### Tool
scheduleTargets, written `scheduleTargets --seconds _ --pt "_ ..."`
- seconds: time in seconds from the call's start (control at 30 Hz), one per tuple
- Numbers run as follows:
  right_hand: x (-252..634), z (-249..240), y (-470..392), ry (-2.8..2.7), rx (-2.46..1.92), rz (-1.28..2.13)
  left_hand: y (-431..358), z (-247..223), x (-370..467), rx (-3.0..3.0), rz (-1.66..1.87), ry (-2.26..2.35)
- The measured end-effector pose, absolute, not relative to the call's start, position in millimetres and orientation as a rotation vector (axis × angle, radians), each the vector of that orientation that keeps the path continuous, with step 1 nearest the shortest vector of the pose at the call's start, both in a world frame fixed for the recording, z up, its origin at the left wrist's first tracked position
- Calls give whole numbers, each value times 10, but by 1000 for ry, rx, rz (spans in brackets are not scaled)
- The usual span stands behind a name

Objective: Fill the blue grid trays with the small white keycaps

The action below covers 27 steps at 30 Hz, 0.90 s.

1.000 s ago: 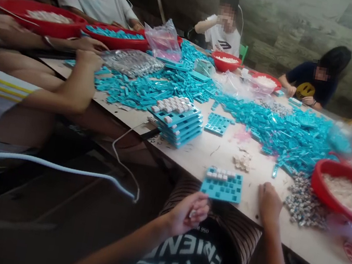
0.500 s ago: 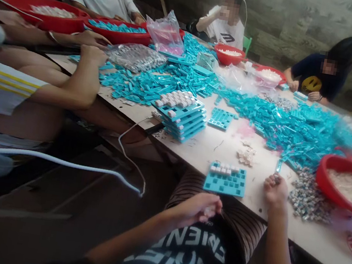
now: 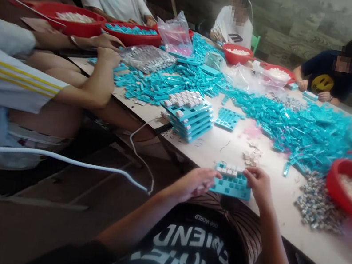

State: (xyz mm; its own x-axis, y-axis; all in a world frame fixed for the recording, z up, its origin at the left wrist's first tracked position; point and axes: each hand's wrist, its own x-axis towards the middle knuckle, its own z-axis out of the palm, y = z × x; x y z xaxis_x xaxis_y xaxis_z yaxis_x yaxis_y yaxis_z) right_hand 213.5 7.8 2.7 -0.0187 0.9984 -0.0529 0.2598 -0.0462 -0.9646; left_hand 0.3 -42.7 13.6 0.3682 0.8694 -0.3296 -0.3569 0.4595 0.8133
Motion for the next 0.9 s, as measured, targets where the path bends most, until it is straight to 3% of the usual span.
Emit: scheduleTargets --seconds 0.3,0.9 --pt "1848 294 -233 -2106 -1221 746 -292 194 89 992 787 764" --pt "1894 221 -236 -2019 -1159 673 -339 94 186 665 984 734"
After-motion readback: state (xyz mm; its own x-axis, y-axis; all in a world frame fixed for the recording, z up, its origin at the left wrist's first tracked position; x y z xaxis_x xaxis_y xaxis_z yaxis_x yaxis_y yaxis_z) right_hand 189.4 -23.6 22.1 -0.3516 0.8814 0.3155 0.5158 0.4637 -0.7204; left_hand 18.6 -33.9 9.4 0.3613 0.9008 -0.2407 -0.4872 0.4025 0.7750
